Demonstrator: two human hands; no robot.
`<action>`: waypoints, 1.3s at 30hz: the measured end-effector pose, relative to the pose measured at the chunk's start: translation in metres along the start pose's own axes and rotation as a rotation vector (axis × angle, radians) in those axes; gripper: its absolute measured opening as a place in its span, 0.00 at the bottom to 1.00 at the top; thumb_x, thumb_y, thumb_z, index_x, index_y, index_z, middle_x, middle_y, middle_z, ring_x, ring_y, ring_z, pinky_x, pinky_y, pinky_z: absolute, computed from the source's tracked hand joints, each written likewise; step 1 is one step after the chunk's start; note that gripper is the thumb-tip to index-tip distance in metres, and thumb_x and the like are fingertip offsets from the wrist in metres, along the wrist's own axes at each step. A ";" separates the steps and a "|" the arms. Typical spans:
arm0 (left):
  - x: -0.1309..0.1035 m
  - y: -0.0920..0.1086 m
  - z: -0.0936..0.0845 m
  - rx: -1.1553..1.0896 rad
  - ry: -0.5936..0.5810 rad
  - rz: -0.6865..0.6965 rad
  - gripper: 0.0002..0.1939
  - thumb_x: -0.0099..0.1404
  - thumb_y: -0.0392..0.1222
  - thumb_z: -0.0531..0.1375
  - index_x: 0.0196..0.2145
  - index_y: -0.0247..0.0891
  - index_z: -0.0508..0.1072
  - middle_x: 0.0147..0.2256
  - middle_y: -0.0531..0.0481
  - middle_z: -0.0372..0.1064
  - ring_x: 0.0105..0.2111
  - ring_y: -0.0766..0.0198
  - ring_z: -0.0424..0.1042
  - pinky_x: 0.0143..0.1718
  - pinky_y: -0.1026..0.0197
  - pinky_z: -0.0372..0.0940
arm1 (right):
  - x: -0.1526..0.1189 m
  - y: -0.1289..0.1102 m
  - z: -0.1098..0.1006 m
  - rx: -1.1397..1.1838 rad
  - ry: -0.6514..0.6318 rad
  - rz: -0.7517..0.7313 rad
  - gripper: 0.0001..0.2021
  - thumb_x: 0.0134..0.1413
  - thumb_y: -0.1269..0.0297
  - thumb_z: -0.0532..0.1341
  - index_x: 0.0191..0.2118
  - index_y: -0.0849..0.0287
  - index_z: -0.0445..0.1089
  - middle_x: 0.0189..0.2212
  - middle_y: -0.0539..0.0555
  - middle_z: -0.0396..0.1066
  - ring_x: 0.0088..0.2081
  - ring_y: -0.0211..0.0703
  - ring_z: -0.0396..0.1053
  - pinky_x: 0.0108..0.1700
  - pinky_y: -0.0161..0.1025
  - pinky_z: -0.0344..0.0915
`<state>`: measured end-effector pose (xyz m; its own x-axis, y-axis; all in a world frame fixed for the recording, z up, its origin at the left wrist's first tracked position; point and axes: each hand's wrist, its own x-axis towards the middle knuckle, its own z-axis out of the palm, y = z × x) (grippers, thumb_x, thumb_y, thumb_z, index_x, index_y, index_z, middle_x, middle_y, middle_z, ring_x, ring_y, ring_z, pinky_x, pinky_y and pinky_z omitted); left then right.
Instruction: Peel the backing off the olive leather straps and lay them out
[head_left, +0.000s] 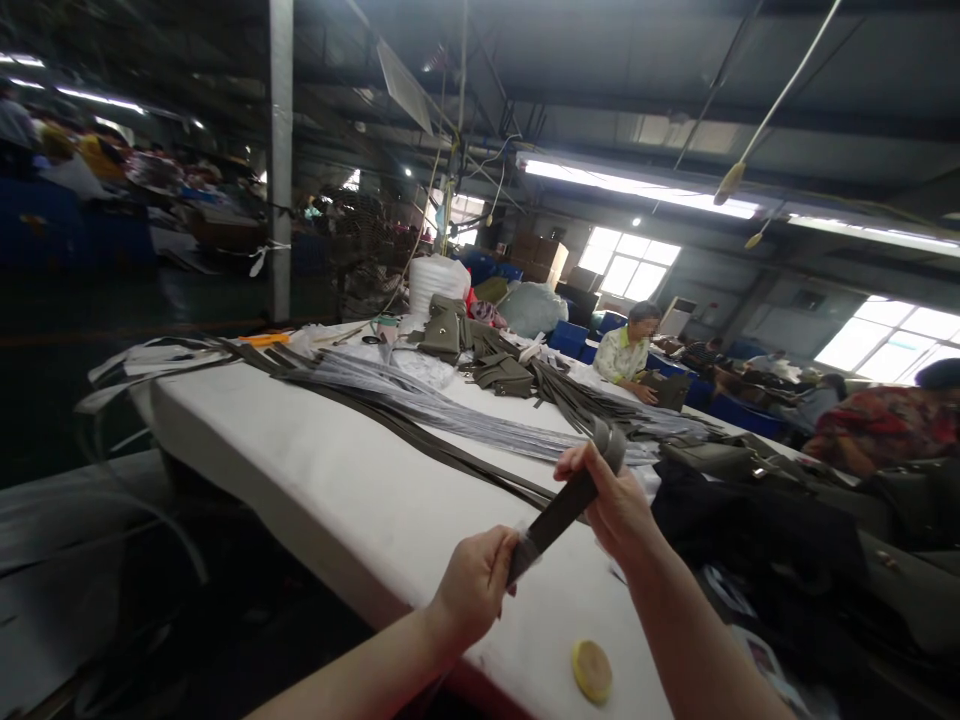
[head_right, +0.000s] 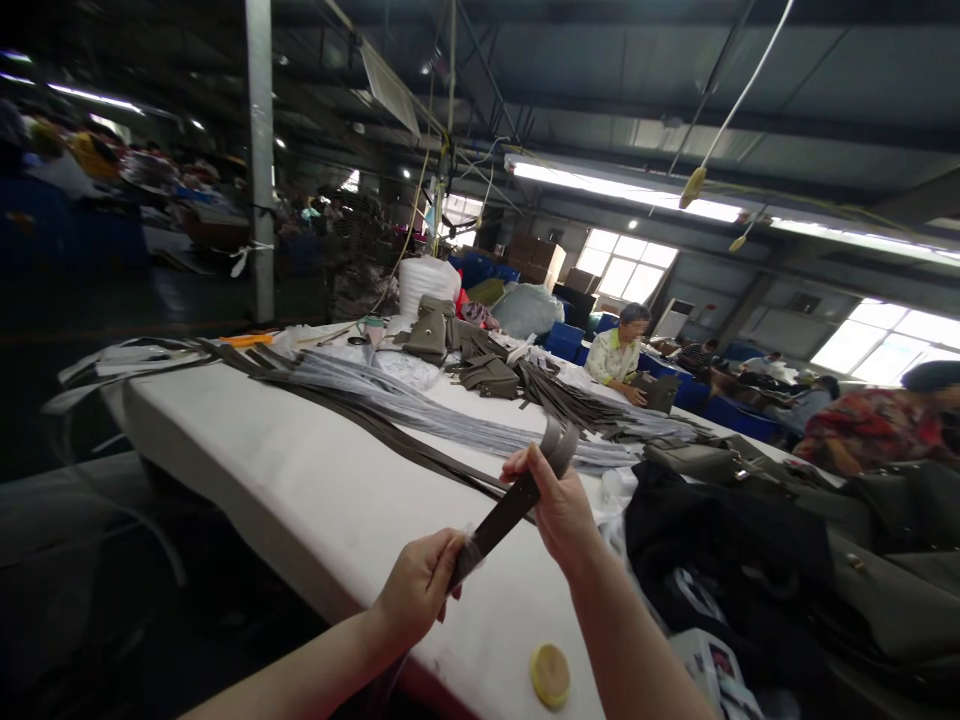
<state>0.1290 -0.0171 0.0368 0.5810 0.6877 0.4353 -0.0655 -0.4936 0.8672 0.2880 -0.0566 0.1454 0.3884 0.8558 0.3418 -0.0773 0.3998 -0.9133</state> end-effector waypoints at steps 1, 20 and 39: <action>-0.002 -0.002 0.001 -0.013 -0.012 -0.014 0.25 0.74 0.52 0.42 0.26 0.37 0.66 0.19 0.53 0.67 0.12 0.73 0.62 0.15 0.71 0.56 | 0.003 -0.002 -0.004 -0.006 -0.005 0.013 0.18 0.50 0.49 0.68 0.25 0.59 0.70 0.26 0.51 0.70 0.28 0.39 0.68 0.35 0.37 0.66; 0.054 0.066 -0.005 -0.109 -0.002 0.159 0.24 0.74 0.52 0.45 0.26 0.38 0.67 0.20 0.52 0.69 0.15 0.71 0.66 0.18 0.69 0.59 | 0.039 -0.074 0.002 -0.091 -0.011 -0.104 0.16 0.49 0.49 0.69 0.26 0.58 0.75 0.27 0.53 0.77 0.34 0.43 0.74 0.45 0.41 0.69; 0.083 0.081 0.018 -0.149 -0.032 0.188 0.26 0.72 0.56 0.45 0.25 0.38 0.66 0.18 0.54 0.67 0.15 0.69 0.66 0.18 0.68 0.59 | 0.042 -0.113 -0.003 -0.157 0.037 -0.167 0.22 0.42 0.44 0.71 0.22 0.59 0.69 0.24 0.53 0.75 0.26 0.43 0.73 0.35 0.41 0.72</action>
<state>0.1862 -0.0091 0.1386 0.5727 0.5727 0.5866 -0.2925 -0.5257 0.7988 0.3156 -0.0665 0.2627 0.4175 0.7680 0.4857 0.1334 0.4769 -0.8688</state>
